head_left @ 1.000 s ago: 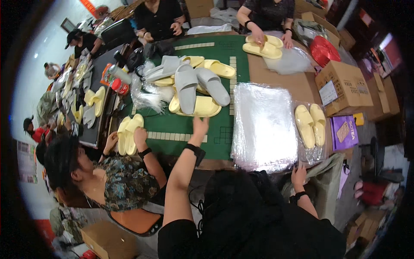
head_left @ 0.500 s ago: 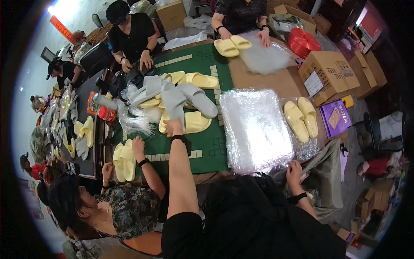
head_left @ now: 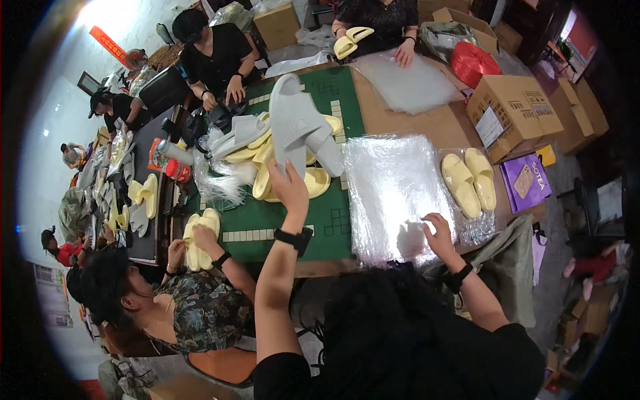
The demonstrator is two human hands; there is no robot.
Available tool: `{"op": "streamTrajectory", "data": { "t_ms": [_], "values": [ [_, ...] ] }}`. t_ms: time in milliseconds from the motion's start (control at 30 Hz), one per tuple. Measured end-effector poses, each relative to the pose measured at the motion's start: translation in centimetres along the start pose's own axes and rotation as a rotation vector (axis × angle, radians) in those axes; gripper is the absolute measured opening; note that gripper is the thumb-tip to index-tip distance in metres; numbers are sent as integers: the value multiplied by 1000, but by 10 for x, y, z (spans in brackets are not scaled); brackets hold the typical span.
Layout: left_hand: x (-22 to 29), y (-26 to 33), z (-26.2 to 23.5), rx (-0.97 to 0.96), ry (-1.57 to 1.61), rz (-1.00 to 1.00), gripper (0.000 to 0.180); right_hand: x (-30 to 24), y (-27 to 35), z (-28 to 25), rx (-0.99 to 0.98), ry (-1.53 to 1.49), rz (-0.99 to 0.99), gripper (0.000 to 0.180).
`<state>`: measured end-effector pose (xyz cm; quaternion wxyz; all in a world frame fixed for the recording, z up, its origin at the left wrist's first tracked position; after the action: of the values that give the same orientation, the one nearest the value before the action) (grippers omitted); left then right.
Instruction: Packaging finished slippers into plastic bags and placing them into a large storage bag.
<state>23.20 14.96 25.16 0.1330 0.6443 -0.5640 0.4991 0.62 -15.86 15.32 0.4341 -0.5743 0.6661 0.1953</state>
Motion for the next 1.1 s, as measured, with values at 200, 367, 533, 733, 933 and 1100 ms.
{"op": "streamTrajectory", "data": {
  "t_ms": [200,367,533,733,933,1100],
  "values": [
    [94,67,-41,-199,356,127,20,-10,-41,20,-127,-291,-13,64],
    [131,113,-50,-486,525,2,20,-15,-69,13,-396,-617,217,77],
    [112,147,-10,-592,741,-278,22,9,-31,7,-386,-1112,416,58],
    [-11,204,94,-787,292,-231,29,37,16,16,-253,-1270,846,78],
    [-89,256,141,-1018,-116,-349,42,127,21,34,26,-1196,963,61],
    [-80,258,136,-1189,-151,-356,30,142,2,39,83,-1066,1009,44]
  ]
}}
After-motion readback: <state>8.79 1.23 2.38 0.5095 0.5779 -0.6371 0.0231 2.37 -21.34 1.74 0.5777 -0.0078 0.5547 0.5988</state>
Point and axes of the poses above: each hand's wrist, its own y-axis away from the middle knuckle, its own z-axis out of the palm, x = y × z, the point moved 4 cm from there along -y, towards the middle knuckle, and after that the axes turned 9 degrees about -y, right-handed, at the moved point
